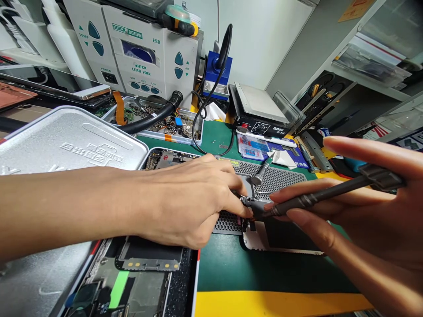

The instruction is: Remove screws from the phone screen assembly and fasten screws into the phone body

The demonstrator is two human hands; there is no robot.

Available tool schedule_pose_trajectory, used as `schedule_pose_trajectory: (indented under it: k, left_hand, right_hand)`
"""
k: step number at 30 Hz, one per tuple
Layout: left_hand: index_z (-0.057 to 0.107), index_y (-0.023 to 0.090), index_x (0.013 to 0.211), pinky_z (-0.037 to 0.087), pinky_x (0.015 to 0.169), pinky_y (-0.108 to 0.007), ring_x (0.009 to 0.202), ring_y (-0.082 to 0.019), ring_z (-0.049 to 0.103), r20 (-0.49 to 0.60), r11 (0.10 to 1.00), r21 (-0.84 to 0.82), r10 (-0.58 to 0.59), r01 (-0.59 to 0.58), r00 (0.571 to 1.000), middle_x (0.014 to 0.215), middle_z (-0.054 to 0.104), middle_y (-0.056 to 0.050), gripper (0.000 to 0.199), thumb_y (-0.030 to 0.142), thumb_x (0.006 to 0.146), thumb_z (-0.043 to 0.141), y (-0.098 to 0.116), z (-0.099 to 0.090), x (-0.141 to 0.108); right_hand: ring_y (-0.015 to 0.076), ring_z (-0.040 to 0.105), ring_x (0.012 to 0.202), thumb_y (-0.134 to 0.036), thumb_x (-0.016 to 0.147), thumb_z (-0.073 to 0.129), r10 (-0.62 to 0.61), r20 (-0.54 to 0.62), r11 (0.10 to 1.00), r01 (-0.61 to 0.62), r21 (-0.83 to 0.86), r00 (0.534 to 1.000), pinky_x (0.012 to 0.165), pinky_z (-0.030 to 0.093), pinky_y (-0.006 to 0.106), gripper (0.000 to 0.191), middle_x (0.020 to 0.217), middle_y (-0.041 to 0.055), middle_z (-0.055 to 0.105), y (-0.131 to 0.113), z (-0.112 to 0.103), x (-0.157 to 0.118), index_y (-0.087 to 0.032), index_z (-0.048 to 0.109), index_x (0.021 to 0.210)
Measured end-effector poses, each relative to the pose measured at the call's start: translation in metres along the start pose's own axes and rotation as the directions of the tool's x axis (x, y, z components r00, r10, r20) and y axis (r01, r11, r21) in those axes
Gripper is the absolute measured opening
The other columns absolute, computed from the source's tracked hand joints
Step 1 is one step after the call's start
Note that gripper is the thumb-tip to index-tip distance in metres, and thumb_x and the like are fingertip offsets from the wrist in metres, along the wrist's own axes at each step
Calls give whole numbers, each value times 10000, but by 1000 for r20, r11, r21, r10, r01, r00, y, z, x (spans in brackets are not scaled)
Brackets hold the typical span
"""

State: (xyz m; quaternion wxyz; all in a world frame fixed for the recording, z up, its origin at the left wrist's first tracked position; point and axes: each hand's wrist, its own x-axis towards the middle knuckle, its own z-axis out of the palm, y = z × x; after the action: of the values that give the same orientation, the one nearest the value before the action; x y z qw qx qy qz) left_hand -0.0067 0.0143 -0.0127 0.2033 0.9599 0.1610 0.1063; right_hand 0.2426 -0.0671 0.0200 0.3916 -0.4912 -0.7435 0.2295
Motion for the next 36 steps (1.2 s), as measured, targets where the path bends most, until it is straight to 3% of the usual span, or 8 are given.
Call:
schedule_pose_trajectory:
  k: [6, 13, 18, 22, 26, 30, 33, 36]
  left_hand:
    - [715, 355, 1226, 363, 1064, -407, 1216, -229, 517, 0, 1000, 4, -6, 6, 1000, 1291, 644, 46, 566, 46, 806, 496, 1, -1, -1]
    - [715, 356, 1213, 361, 1070, -394, 1198, -217, 518, 10, 1000, 6, -20, 20, 1000, 1290, 643, 64, 547, 34, 818, 518, 4, -2, -1]
    - [721, 358, 1202, 363, 1065, -390, 1203, -213, 517, 3, 1000, 5, -17, 17, 1000, 1294, 642, 70, 549, 36, 807, 518, 2, -1, -2]
    - [715, 358, 1226, 368, 1053, -397, 1213, -220, 518, 1, 1000, 10, -7, 7, 1000, 1298, 642, 56, 560, 50, 807, 509, 0, -1, -1]
    - [718, 366, 1209, 380, 1028, -386, 1196, -212, 523, -3, 1000, 25, -5, 5, 1000, 1305, 641, 76, 518, 65, 830, 532, 0, 0, -1]
    - [719, 366, 1202, 382, 1021, -383, 1187, -211, 527, -12, 1000, 22, 7, -7, 1000, 1308, 644, 82, 514, 65, 831, 530, -1, 2, -2]
    - [725, 349, 1201, 377, 1040, -395, 1201, -225, 526, -30, 1000, 8, 18, -17, 999, 1319, 643, 69, 547, 49, 805, 495, -1, 2, -2]
    - [731, 338, 1193, 380, 1045, -401, 1202, -233, 533, -38, 1000, 5, 26, -26, 999, 1311, 649, 55, 547, 49, 801, 482, -1, 2, -1]
  right_hand:
    - [294, 804, 761, -207, 823, 808, 23, -13, 999, -23, 33, 1000, 648, 716, 289, 744, 1023, 79, 780, 5, 1, 2, -362, 513, 1488]
    - [291, 802, 756, -178, 807, 819, 22, -13, 999, -21, 33, 1000, 618, 717, 289, 753, 1076, 103, 771, 4, 3, -1, -339, 525, 1480]
    - [386, 753, 1055, -340, 761, 869, -32, -158, 995, 47, 92, 987, 694, 729, 422, 703, 1187, 85, 730, 11, 0, 7, -436, 557, 1383]
    - [403, 722, 1126, -379, 756, 862, -59, -170, 992, 77, 99, 984, 726, 727, 449, 667, 1201, 86, 719, 18, -1, 13, -436, 563, 1350]
    - [386, 752, 1056, -340, 761, 859, -58, -147, 993, 72, 89, 987, 681, 729, 432, 675, 1178, 76, 729, 17, 1, 8, -446, 566, 1359]
    - [325, 797, 838, -244, 779, 843, -1, -67, 1000, 3, 23, 998, 596, 724, 361, 720, 1130, 83, 754, 7, 1, 0, -401, 560, 1422]
    - [299, 798, 746, -191, 794, 828, 17, -62, 999, -19, -27, 998, 632, 725, 336, 736, 1056, 94, 779, 2, 2, -2, -330, 549, 1461]
    - [296, 799, 731, -196, 801, 824, 24, -57, 999, -26, -24, 998, 636, 723, 326, 729, 1041, 87, 786, 0, 3, -2, -334, 547, 1461]
